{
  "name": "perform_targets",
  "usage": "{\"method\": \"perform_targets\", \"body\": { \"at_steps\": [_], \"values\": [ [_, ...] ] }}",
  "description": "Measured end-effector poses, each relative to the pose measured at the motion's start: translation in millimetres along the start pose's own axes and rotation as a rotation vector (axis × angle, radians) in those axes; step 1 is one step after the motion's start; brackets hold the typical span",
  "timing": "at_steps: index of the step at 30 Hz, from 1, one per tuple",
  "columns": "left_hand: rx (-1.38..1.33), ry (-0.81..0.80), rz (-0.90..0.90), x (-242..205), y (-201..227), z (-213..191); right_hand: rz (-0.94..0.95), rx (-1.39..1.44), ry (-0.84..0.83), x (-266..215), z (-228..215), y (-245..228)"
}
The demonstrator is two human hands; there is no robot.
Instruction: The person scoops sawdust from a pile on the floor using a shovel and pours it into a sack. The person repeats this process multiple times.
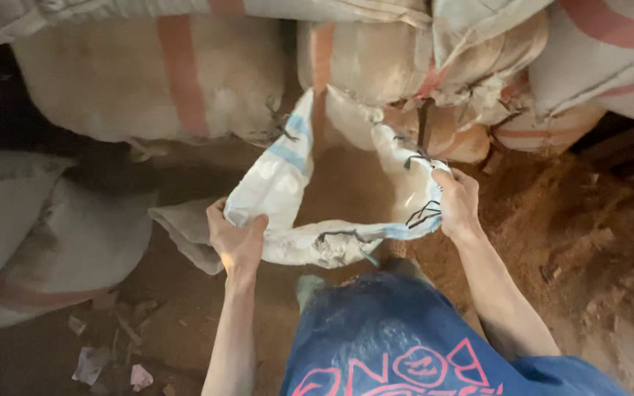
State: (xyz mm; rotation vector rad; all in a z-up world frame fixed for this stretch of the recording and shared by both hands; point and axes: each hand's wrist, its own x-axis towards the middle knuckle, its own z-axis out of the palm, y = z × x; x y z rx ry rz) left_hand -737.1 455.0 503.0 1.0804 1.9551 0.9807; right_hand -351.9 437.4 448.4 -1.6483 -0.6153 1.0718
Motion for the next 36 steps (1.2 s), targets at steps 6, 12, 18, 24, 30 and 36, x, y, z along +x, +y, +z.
{"method": "perform_targets", "body": {
  "at_steps": [6, 12, 18, 24, 30, 36],
  "values": [
    [0.356, 0.153, 0.376, -34, 15, 20, -0.08, -0.069, -0.034, -12, -39, 21],
    [0.287, 0.296, 0.808, -80, 32, 51, -0.061, 0.058, 0.112, 26, -64, 49],
    [-0.04, -0.228, 0.933, -141, 41, 133, 0.458, 0.157, 0.022, 134, -50, 85],
    [-0.016, -0.454, 0.783, -203, 55, 229, 0.676, 0.524, -0.125, 257, -22, 138],
    [0.014, -0.37, 0.519, -240, 52, 280, 0.597, 0.843, -0.138, 295, -1, 167],
    [0.015, -0.487, 0.381, -251, 36, 307, 0.787, 0.545, -0.011, 194, -71, 161]
  ]
}}
